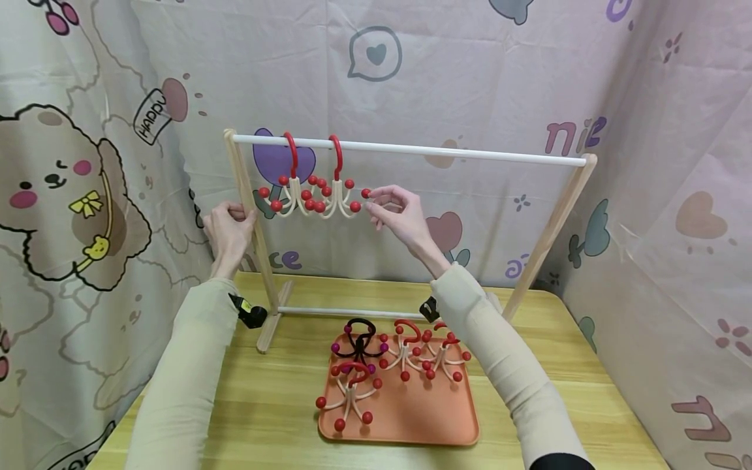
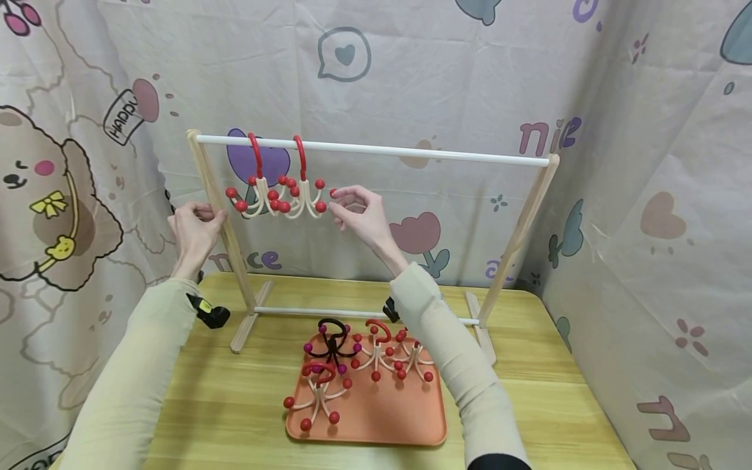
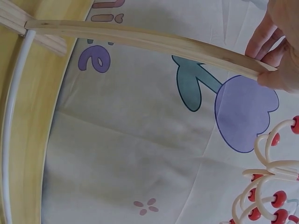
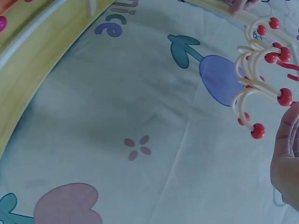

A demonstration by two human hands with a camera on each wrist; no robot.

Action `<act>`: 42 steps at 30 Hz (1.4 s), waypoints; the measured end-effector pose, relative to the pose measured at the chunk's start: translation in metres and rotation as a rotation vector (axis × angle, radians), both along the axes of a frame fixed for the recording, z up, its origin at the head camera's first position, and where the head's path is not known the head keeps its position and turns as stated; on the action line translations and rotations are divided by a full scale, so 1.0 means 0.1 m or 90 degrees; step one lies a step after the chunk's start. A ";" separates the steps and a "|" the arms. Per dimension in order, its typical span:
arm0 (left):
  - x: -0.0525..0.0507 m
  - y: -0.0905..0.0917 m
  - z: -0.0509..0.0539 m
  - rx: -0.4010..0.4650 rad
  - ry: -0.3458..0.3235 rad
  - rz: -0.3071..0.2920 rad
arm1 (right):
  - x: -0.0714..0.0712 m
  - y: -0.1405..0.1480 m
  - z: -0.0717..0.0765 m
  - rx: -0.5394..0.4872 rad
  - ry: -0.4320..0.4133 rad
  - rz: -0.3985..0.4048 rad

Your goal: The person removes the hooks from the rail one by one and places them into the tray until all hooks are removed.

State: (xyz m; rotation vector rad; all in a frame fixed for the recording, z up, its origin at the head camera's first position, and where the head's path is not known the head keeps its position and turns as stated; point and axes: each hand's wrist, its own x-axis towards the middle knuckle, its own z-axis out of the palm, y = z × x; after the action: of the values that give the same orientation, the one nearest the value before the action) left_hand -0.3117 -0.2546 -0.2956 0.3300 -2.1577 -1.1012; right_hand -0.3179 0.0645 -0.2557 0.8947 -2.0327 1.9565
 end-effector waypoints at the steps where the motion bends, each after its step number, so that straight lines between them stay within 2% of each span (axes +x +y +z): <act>1: 0.00 0.00 0.00 0.000 -0.001 0.000 | -0.01 -0.02 0.03 -0.005 -0.002 -0.003; 11: 0.02 0.00 0.01 0.001 -0.004 -0.004 | -0.08 -0.23 0.22 -0.024 -0.024 -0.034; 18: 0.02 0.00 0.02 0.002 -0.013 -0.002 | -0.10 -0.37 0.33 -0.015 -0.010 -0.058; 25: 0.03 0.01 0.01 -0.001 -0.012 0.000 | -0.15 -0.51 0.39 -0.025 -0.015 -0.069; 31: 0.03 0.01 0.01 0.002 -0.011 -0.002 | -0.18 -0.60 0.41 -0.014 0.005 -0.092; 42: 0.02 0.01 0.00 -0.008 -0.002 -0.001 | -0.20 -0.64 0.45 0.003 0.012 -0.125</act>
State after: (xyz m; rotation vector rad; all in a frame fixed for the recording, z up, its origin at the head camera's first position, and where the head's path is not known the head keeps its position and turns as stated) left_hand -0.3094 -0.2538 -0.2957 0.3236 -2.1672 -1.0877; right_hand -0.3384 0.0010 -0.2104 0.6823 -2.0293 1.8324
